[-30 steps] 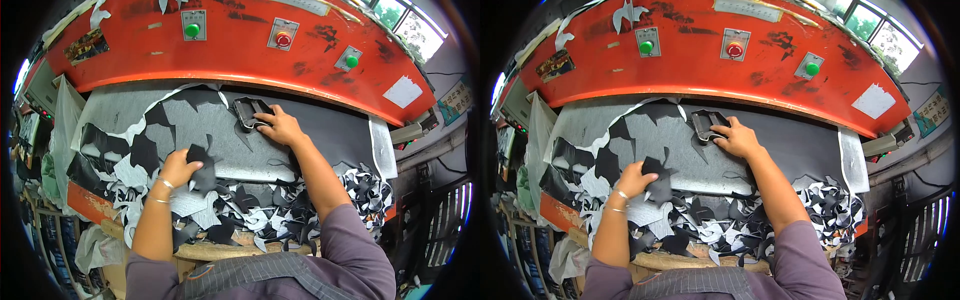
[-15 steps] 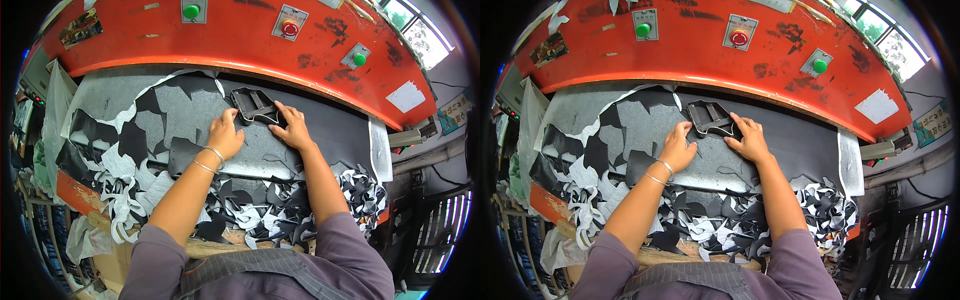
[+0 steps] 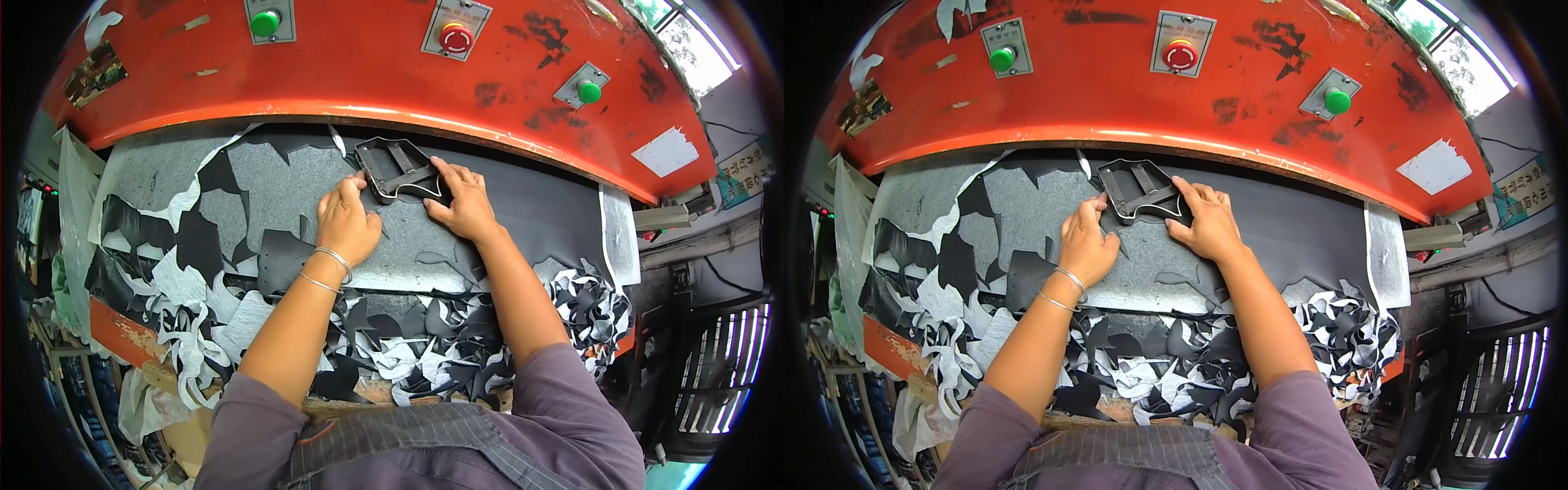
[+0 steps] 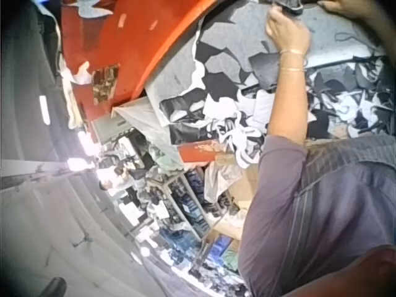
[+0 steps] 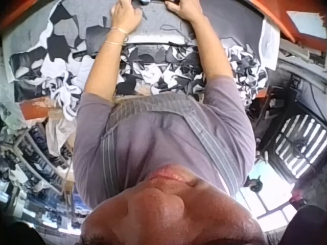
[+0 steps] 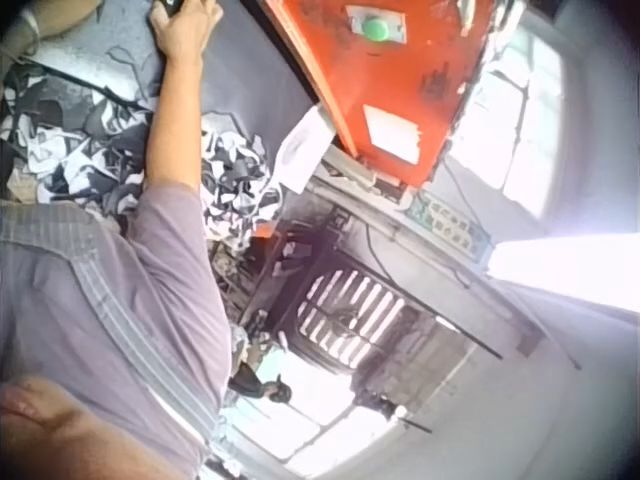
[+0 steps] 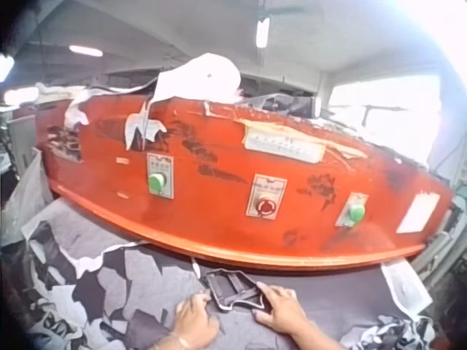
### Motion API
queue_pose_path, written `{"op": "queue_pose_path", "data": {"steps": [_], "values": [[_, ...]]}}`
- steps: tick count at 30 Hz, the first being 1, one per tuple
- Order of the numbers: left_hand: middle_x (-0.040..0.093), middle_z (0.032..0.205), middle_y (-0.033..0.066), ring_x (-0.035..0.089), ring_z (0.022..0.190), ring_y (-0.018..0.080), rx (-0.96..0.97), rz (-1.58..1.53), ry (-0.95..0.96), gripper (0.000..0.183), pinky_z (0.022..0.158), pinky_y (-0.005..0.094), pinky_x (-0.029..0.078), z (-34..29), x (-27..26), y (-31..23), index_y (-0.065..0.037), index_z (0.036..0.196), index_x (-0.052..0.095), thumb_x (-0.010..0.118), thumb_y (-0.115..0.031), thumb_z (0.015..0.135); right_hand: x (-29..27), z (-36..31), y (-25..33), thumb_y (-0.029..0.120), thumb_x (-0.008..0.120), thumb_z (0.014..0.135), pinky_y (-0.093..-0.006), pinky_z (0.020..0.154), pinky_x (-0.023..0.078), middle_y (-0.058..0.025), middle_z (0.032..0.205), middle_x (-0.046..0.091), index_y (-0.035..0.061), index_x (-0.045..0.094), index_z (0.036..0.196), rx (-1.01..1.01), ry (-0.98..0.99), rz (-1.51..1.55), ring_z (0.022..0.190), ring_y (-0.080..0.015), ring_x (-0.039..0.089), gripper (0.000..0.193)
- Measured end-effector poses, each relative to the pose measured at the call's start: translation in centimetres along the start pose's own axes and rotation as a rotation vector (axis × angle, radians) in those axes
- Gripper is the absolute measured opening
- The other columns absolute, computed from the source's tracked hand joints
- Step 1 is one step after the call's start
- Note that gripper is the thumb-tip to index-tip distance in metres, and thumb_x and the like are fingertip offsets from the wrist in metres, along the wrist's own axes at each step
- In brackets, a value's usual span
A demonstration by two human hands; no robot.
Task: The person is using a die-cutting machine to cut out shoe components from sheets of material.
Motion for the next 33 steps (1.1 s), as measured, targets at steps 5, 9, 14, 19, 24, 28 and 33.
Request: {"op": "queue_pose_path", "data": {"steps": [5, 9, 14, 19, 24, 28, 33], "values": [[0.055, 0.125, 0.0165, 0.047, 0.121, 0.0337, -0.069, -0.180, -0.112, 0.048, 0.105, 0.0422, 0.032, -0.6, -3.1, 1.9, -0.004, 0.118, 0.047, 0.066, -0.011, 0.075, -3.2, -1.5, 0.5, 0.029, 0.076, 0.074, -0.0415, 0.102, 0.039, -0.0175, 0.133, 0.050, 0.0082, 0.042, 0.139, 0.035, -0.234, 0.397, 0.117, -0.0346, 0.050, 0.076], [0.063, 0.091, 0.0107, 0.059, 0.091, 0.0243, -0.053, -0.480, -0.335, 0.008, 0.084, 0.0340, 0.046, 1.4, -12.1, -0.9, -0.003, 0.091, 0.062, 0.060, -0.010, 0.088, -17.6, -5.1, 0.3, 0.024, 0.048, 0.100, -0.0349, 0.105, 0.034, -0.0145, 0.128, 0.052, -0.0045, 0.043, 0.132, 0.003, -1.090, 0.648, 0.119, -0.0211, 0.049, 0.044], [0.054, 0.075, 0.0103, 0.050, 0.073, 0.0272, 0.440, 0.048, -0.749, 0.015, 0.069, 0.0365, 0.040, 2.3, -22.3, -7.2, -0.004, 0.077, 0.056, 0.058, -0.012, 0.090, -24.8, -3.1, -0.1, 0.041, 0.036, 0.101, -0.0464, 0.113, 0.017, -0.0254, 0.148, 0.025, -0.0030, 0.028, 0.142, 0.209, -1.322, -0.138, 0.138, -0.0371, 0.022, 0.061], [0.042, 0.065, 0.0118, 0.046, 0.067, 0.0291, 0.245, -0.060, -0.336, 0.026, 0.062, 0.0383, 0.037, 1.5, -23.5, -8.7, -0.003, 0.067, 0.047, 0.057, -0.011, 0.089, -24.8, -5.7, 3.1, 0.029, 0.049, 0.096, -0.0458, 0.113, 0.014, -0.0260, 0.150, 0.016, 0.0034, 0.023, 0.146, 0.066, -1.118, 0.012, 0.140, -0.0379, 0.018, 0.062], [0.058, 0.073, 0.0070, 0.057, 0.072, 0.0271, 0.056, -0.207, 0.424, 0.023, 0.066, 0.0372, 0.048, -13.9, -14.6, -11.5, -0.009, 0.073, 0.063, 0.067, -0.030, 0.083, -11.2, -17.8, 17.4, 0.042, 0.076, 0.074, -0.0388, 0.081, 0.047, -0.0133, 0.093, 0.064, 0.0047, 0.063, 0.105, -0.213, 0.379, 0.183, 0.087, -0.0304, 0.060, 0.050], [0.063, 0.081, 0.0075, 0.061, 0.080, 0.0285, 0.052, -0.213, 0.498, 0.022, 0.072, 0.0378, 0.050, -23.6, -11.5, -15.7, -0.010, 0.082, 0.069, 0.070, -0.031, 0.080, -9.5, -26.1, 21.6, 0.034, 0.077, 0.071, -0.0403, 0.076, 0.049, -0.0106, 0.091, 0.063, 0.0044, 0.060, 0.111, -0.263, 0.407, 0.273, 0.083, -0.0288, 0.060, 0.052], [0.063, 0.079, 0.0100, 0.059, 0.078, 0.0301, 0.024, 0.014, 0.274, 0.018, 0.070, 0.0389, 0.049, -25.4, -10.0, -17.3, -0.005, 0.080, 0.068, 0.070, -0.023, 0.075, -8.1, -27.7, 19.5, 0.018, 0.078, 0.060, -0.0358, 0.071, 0.051, -0.0091, 0.091, 0.063, 0.0037, 0.061, 0.108, -0.166, 0.401, 0.137, 0.083, -0.0275, 0.061, 0.053]]}}
Point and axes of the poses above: each hand's wrist, its own z-axis towards the middle knuckle, its own x-axis out of the palm, y = z × x, the point moved 7 cm from there along z, towards the middle knuckle
